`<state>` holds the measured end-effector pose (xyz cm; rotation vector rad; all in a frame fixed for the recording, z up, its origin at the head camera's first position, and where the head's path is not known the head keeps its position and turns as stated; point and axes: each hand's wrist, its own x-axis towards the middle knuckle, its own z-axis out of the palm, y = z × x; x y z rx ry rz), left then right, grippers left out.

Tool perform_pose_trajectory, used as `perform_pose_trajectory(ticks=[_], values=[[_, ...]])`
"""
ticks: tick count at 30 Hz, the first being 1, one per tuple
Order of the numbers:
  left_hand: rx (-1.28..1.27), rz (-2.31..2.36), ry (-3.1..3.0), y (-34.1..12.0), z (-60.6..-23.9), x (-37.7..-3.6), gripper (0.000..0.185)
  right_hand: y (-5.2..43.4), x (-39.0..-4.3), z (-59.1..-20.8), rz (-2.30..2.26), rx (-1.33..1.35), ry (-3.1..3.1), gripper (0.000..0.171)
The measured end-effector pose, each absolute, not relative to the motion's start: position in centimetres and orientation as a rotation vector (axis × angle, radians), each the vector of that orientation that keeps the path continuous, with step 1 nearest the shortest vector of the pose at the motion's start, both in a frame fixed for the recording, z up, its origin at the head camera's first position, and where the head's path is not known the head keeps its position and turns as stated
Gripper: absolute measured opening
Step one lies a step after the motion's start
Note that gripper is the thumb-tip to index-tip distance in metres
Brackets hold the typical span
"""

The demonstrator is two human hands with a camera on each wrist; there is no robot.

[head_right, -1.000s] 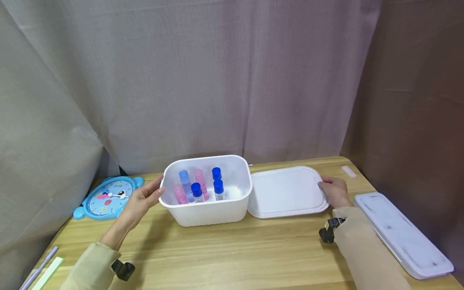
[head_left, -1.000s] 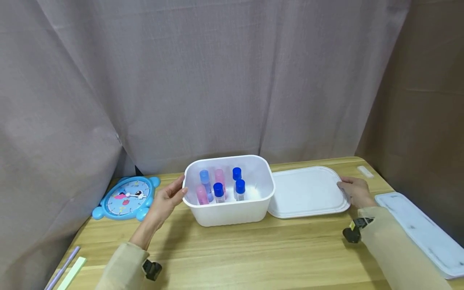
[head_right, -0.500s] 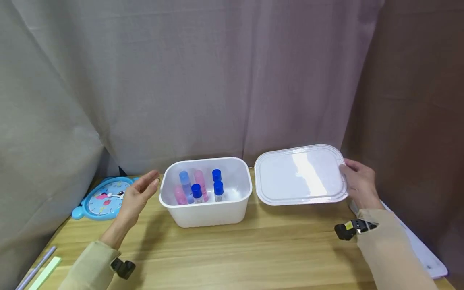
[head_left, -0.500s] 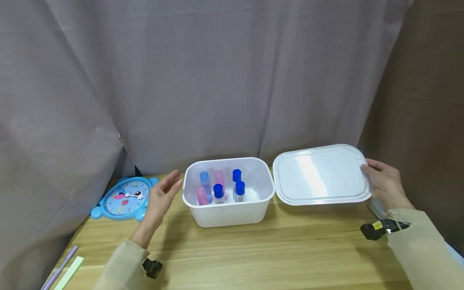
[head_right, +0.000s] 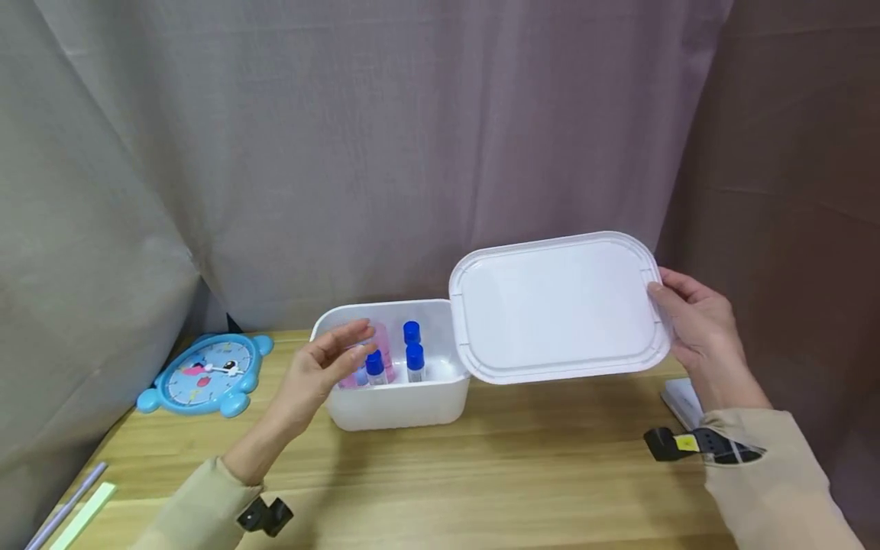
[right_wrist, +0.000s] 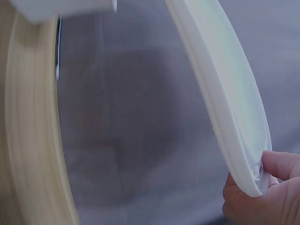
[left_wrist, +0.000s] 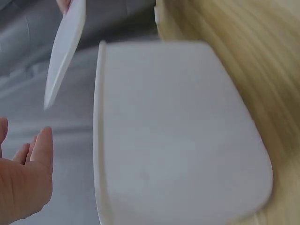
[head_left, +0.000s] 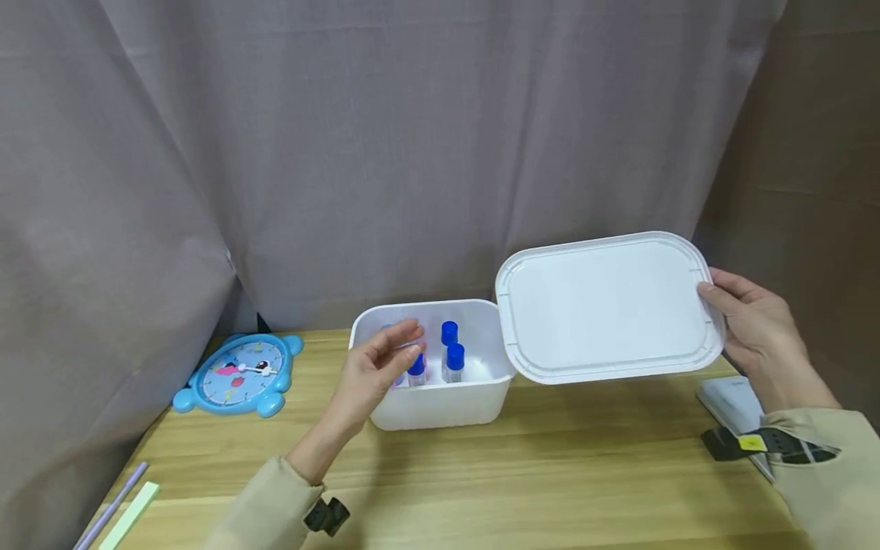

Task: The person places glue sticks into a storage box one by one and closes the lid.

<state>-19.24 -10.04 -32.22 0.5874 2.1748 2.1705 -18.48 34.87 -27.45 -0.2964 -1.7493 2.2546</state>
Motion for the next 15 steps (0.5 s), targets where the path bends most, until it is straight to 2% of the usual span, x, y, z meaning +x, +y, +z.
perform_pose_trajectory(ticks=[3,7,15], values=[[0.623,2.131,2.118,-8.7,-32.5,-18.9,0.042,32.9,-18.4,-27.6,2.373,-0.093,-1.705,0.014],[0.632,2.064,2.14,-7.7,-33.0,-18.8,0.041,30.8,-18.4,-28.2,2.487,0.092,-1.675,0.019],[0.485,2.145,2.171,-7.9,-34.0,-18.9,0.028,28.1,-18.3,-28.9,2.346,0.072,-1.834,0.014]])
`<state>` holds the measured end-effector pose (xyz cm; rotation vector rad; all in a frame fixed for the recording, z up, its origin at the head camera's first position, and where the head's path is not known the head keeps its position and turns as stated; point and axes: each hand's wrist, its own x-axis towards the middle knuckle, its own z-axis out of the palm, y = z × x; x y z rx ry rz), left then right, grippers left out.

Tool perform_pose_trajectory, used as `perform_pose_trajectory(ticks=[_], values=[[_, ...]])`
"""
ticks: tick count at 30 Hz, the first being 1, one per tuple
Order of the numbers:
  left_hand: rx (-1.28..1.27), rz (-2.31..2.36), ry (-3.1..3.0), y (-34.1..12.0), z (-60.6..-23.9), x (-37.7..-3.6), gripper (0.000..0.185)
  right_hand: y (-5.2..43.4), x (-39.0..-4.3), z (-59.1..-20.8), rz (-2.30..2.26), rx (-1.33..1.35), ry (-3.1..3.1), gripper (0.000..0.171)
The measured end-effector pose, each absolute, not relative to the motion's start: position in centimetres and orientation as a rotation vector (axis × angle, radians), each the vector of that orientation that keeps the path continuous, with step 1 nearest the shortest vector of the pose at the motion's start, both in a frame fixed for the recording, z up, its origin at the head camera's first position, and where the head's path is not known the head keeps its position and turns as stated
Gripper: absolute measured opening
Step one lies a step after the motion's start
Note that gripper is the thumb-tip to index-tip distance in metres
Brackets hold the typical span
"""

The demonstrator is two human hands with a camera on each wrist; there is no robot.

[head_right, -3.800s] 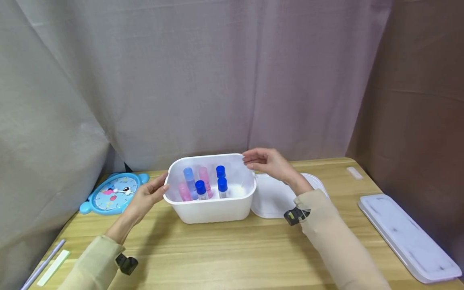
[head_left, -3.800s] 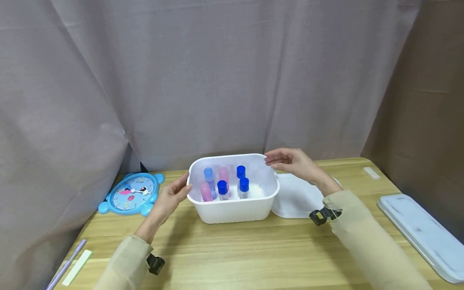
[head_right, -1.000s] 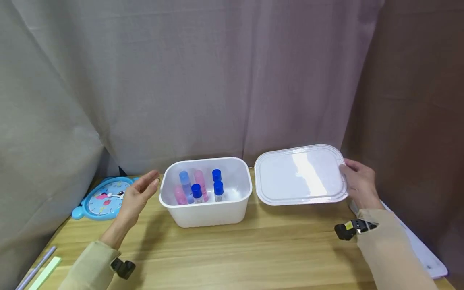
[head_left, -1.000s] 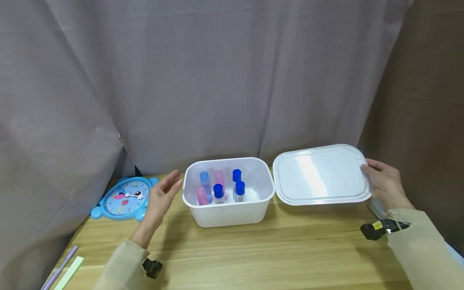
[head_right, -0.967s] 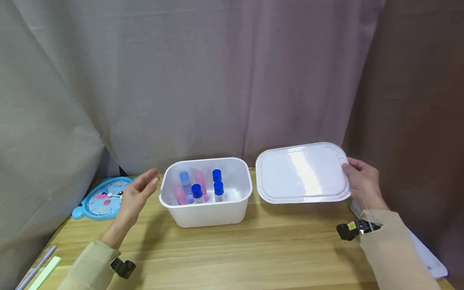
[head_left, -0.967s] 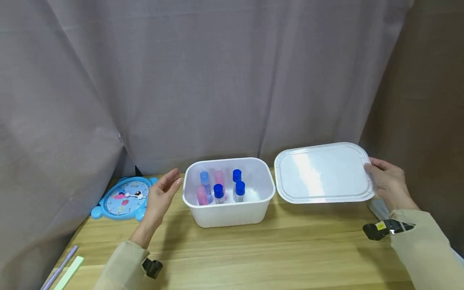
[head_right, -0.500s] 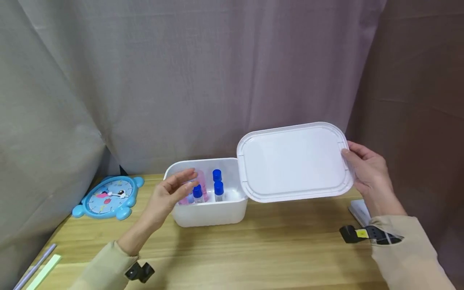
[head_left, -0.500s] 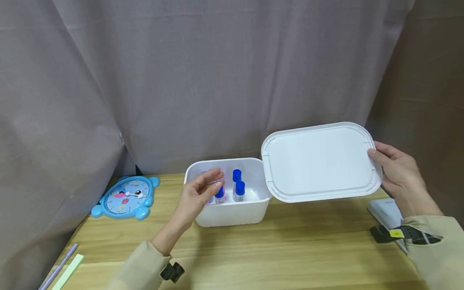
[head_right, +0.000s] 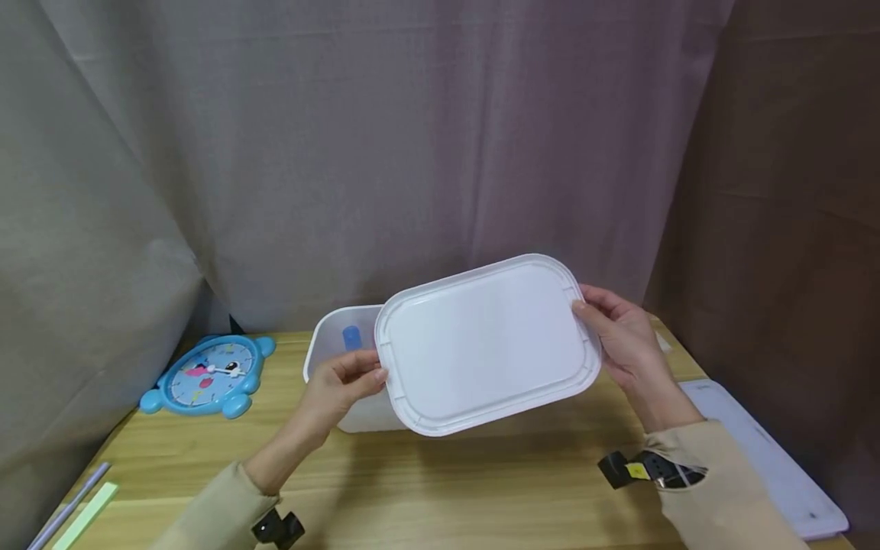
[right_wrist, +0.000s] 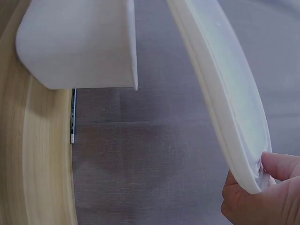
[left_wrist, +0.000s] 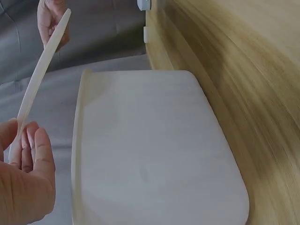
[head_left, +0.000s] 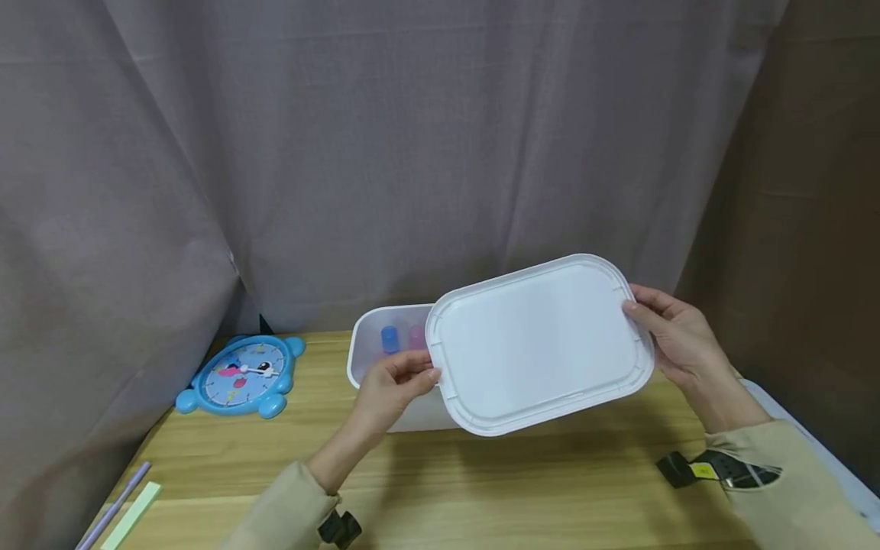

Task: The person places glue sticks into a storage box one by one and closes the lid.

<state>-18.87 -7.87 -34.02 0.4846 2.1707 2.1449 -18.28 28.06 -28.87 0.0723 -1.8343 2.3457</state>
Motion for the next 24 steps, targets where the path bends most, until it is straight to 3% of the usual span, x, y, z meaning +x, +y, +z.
perform_pose_trajectory(ticks=[14,21,24], values=[[0.552,2.452,2.343,-10.5,-30.7,-19.0,0.019,23.1,-17.2,-25.2,1.718,0.26,-1.596,0.011],[0.568,2.456,2.346,-12.5,-30.6,-20.0,0.028,22.7,-18.8,-28.0,1.84,0.535,-1.811,0.026],[0.497,2.381,2.387,-13.4,-31.0,-20.3,0.03,22.4,-19.7,-29.5,1.954,0.51,-1.918,0.032]])
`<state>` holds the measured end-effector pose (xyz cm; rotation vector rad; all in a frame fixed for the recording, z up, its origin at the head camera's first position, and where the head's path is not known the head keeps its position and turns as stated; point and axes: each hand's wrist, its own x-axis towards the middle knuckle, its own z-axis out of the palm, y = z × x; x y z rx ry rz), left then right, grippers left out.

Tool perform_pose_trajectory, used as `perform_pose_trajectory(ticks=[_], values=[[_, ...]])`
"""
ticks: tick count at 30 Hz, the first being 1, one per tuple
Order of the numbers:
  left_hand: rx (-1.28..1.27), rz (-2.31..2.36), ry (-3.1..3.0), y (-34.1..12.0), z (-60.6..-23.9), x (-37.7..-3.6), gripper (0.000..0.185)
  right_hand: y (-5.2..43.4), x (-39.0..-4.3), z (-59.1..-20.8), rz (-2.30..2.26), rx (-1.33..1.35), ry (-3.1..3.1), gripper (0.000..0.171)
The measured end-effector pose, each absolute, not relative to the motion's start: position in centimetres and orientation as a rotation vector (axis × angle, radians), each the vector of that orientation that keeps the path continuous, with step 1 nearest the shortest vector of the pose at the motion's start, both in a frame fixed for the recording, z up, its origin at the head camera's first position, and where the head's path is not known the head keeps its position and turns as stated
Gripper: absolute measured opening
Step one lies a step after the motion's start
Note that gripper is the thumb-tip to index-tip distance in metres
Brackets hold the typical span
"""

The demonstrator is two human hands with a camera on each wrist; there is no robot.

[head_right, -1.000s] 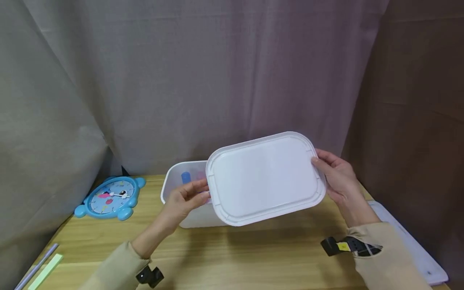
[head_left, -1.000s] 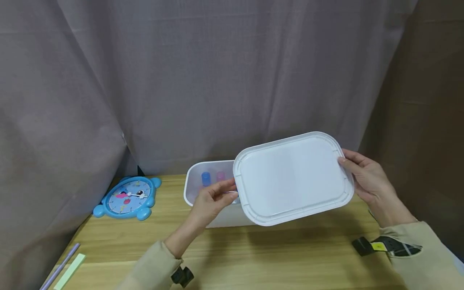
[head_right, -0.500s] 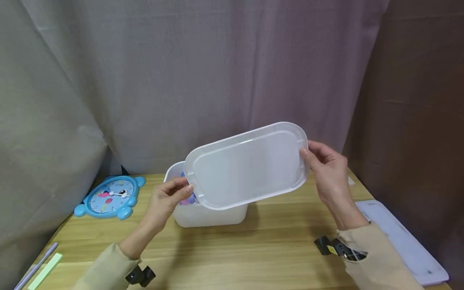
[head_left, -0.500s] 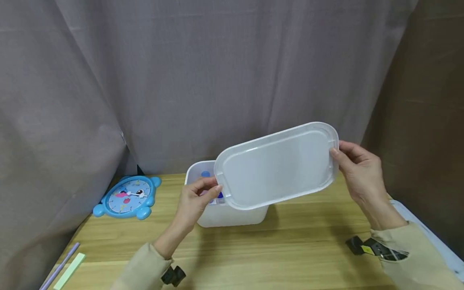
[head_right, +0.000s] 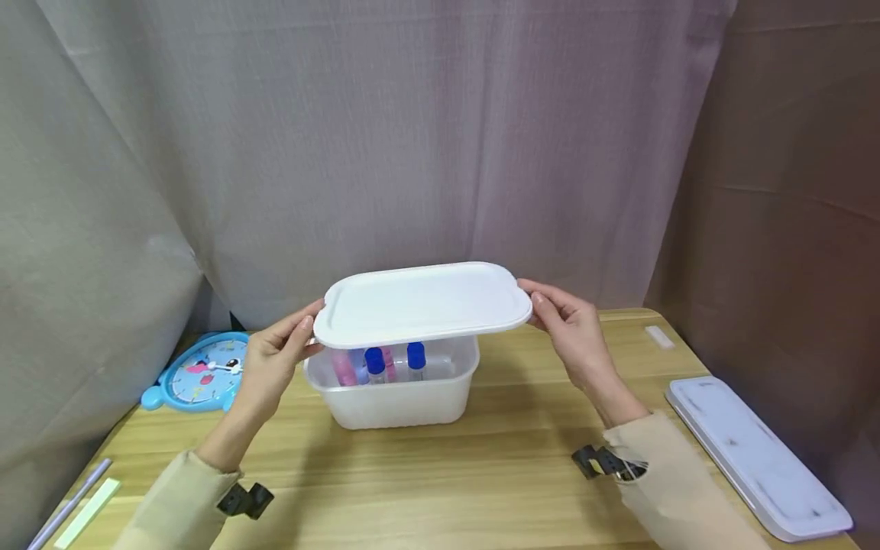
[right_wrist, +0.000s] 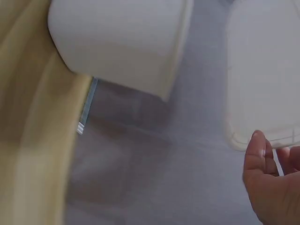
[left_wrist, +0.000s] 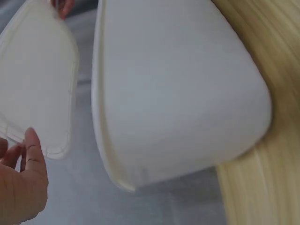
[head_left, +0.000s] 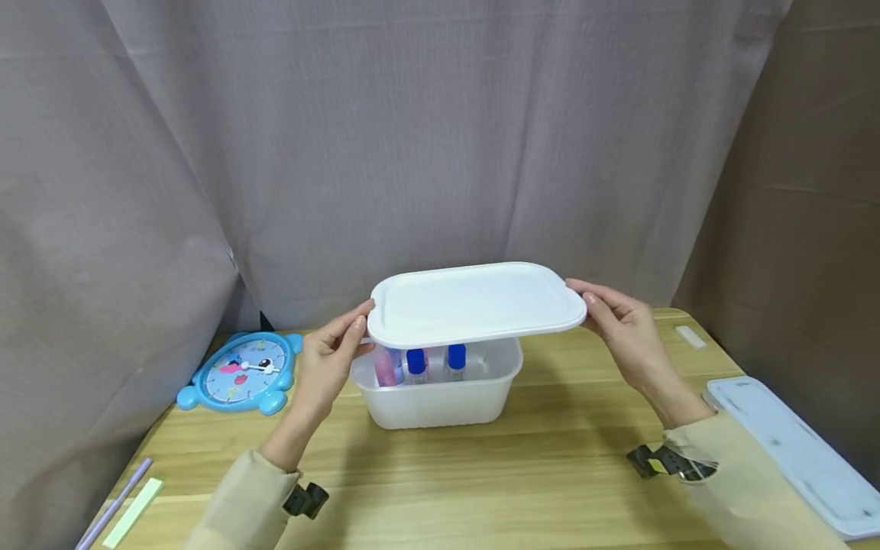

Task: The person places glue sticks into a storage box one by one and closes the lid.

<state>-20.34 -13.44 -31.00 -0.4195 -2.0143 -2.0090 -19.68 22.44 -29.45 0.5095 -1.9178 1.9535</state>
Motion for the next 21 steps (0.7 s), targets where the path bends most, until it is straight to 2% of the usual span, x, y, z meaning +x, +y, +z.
perform_pose_trajectory(ticks=[6,12,21], values=[[-0.252,-2.021,-2.19,-15.3,-32.0,-20.8,0.041,20.8,-21.2,-31.3,2.031,0.308,-2.205,0.053],[-0.161,-1.989,-2.379,-16.6,-33.0,-21.0,0.047,19.4,-22.3,-32.6,1.857,0.254,-2.49,0.05],[-0.141,-1.829,-2.455,-17.2,-34.3,-21.6,0.042,18.4,-23.0,-33.6,1.766,0.224,-2.564,0.046]])
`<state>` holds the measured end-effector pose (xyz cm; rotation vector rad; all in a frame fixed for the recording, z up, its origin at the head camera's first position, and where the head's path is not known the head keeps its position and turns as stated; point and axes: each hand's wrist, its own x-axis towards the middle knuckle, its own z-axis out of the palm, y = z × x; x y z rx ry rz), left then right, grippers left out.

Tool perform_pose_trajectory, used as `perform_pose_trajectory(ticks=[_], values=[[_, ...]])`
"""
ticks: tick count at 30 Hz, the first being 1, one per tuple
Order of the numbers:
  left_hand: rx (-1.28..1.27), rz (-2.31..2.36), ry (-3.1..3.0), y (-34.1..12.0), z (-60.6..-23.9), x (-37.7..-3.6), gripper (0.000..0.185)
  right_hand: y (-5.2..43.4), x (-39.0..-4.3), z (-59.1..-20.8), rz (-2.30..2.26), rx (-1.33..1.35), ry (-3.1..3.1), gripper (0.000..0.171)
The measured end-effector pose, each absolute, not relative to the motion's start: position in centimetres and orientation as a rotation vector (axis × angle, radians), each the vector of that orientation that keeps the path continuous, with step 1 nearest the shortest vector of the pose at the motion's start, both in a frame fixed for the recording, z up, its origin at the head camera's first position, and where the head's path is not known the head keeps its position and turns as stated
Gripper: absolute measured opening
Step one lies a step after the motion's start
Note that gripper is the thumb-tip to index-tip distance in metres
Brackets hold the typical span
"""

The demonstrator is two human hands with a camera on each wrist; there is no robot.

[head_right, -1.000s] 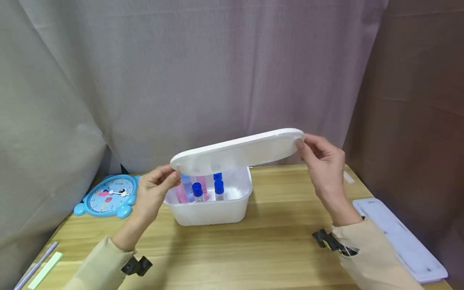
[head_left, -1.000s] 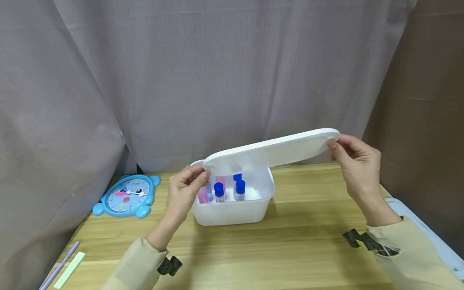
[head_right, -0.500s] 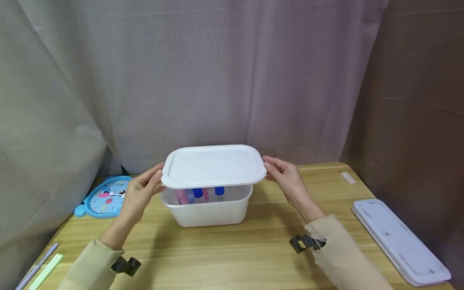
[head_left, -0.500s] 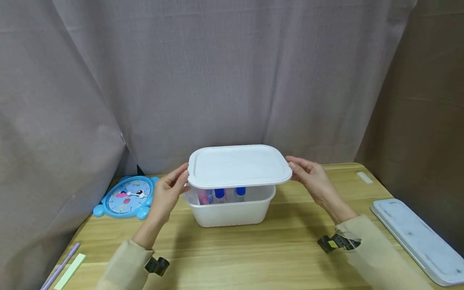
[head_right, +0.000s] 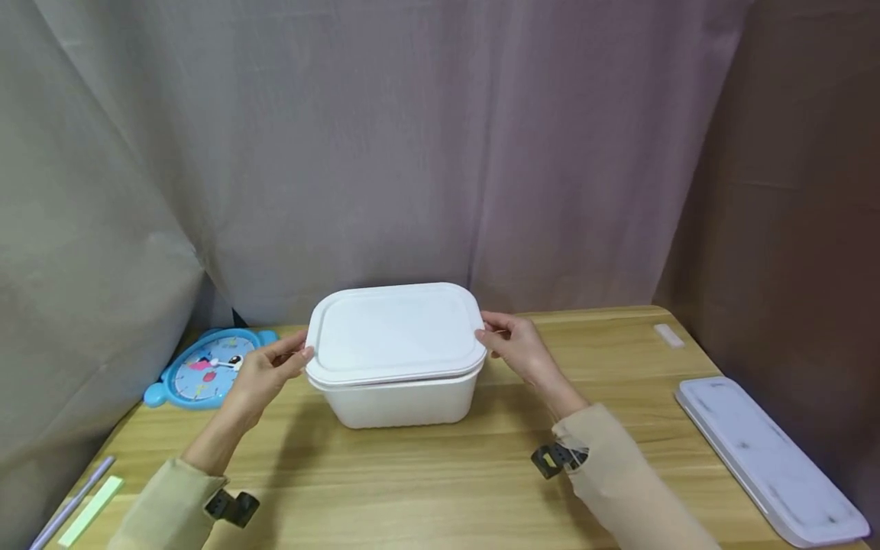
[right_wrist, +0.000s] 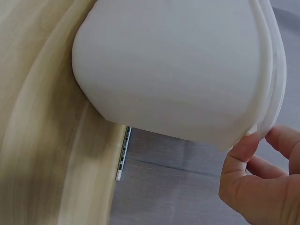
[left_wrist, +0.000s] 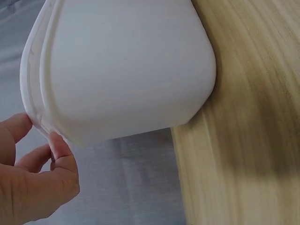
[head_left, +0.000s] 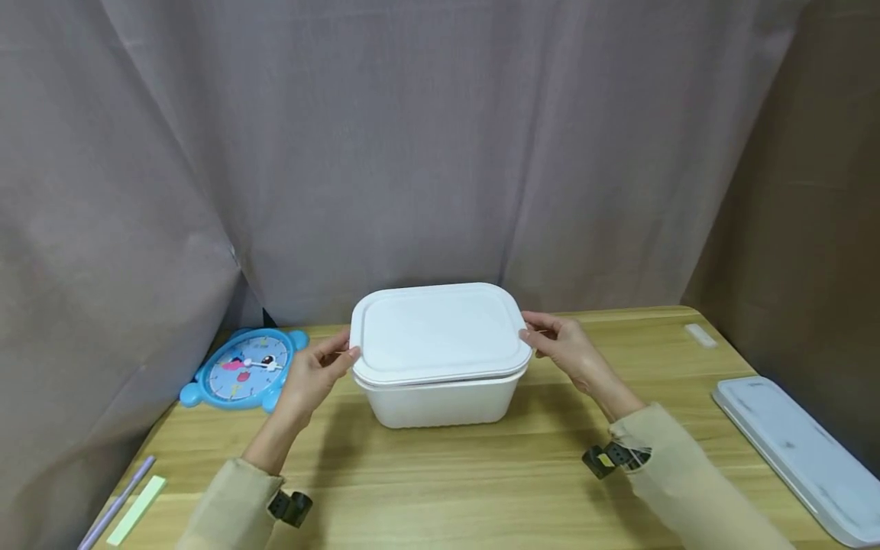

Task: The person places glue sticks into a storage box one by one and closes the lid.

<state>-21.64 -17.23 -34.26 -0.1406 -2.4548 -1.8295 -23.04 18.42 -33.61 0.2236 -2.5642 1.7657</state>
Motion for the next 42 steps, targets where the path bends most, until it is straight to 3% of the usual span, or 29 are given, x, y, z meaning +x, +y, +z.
perform_pose_trajectory(ticks=[31,42], values=[[-0.076,-1.982,-2.458,-17.5,-35.5,-21.5,0.043,17.9,-21.7,-34.6,1.824,0.224,-2.521,0.047],[-0.159,-1.928,-2.504,-17.5,-35.5,-21.5,0.043,18.5,-21.2,-35.1,1.876,0.299,-2.524,0.052]])
